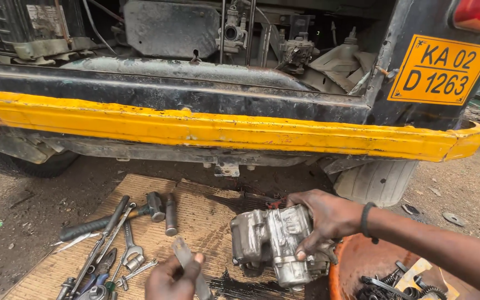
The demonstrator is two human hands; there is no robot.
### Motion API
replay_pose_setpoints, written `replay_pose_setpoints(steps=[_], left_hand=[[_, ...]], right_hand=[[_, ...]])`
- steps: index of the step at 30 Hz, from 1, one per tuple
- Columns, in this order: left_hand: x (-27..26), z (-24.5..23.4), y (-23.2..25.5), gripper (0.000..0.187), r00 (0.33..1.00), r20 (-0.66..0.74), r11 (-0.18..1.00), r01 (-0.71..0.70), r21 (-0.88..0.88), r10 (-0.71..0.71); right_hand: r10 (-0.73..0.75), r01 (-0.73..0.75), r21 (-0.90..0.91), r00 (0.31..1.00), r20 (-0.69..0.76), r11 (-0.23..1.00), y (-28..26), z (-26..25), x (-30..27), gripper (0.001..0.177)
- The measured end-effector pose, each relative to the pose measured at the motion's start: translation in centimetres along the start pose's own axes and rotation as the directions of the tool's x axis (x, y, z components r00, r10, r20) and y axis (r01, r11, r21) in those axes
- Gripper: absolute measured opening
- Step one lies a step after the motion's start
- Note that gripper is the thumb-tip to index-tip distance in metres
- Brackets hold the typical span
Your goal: Dismantling and inspecting internal mechanical components of an auto rickshaw's engine or transmission area.
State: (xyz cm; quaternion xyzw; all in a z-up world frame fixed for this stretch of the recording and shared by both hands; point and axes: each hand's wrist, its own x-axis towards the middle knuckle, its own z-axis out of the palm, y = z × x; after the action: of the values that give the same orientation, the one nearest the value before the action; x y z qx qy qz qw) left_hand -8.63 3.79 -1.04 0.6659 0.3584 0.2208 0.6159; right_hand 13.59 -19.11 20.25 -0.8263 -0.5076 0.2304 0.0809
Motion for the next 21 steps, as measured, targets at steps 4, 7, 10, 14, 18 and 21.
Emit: replay_pose_setpoints(steps=[4,7,10,14,18,21], left_hand=[[-4.5,-1.9,10.1,0.022,0.986,-0.116,0.973,-0.137,-0.186,0.117],[-5.1,0.6,11.6,0.021,0.984,-0.038,0.888,-0.176,-0.424,0.177],[-4.2,3.8,11.8,0.020,0.966,0.038,0.817,-0.194,-0.543,0.255],[-4.0,7.6,10.8,0.020,0.949,0.045,0.759,-0.221,-0.613,0.312],[-4.5,12.2,9.6,0.019,0.958,-0.142,0.830,-0.287,-0.479,0.249],[-6.5,12.1,11.4,0.021,0.897,-0.290,0.868,-0.412,-0.278,0.333]], right_hand=[[0.030,-0.066,0.314,0.993,0.118,0.947,-0.7,-0.9,-2.5,0.073],[-0.037,0.002,0.302,0.994,0.107,0.953,-0.3,-0.1,-2.6,0.071],[-0.112,0.070,0.298,0.985,0.128,0.952,0.9,0.0,-2.4,0.071],[-0.172,0.155,0.281,0.984,0.037,0.947,1.4,-0.8,-2.4,0.073],[-0.361,0.362,0.244,0.931,-0.050,0.900,3.6,-0.4,-2.5,0.079],[-0.380,0.389,0.200,0.921,-0.085,0.899,2.4,-0.6,-2.3,0.083]])
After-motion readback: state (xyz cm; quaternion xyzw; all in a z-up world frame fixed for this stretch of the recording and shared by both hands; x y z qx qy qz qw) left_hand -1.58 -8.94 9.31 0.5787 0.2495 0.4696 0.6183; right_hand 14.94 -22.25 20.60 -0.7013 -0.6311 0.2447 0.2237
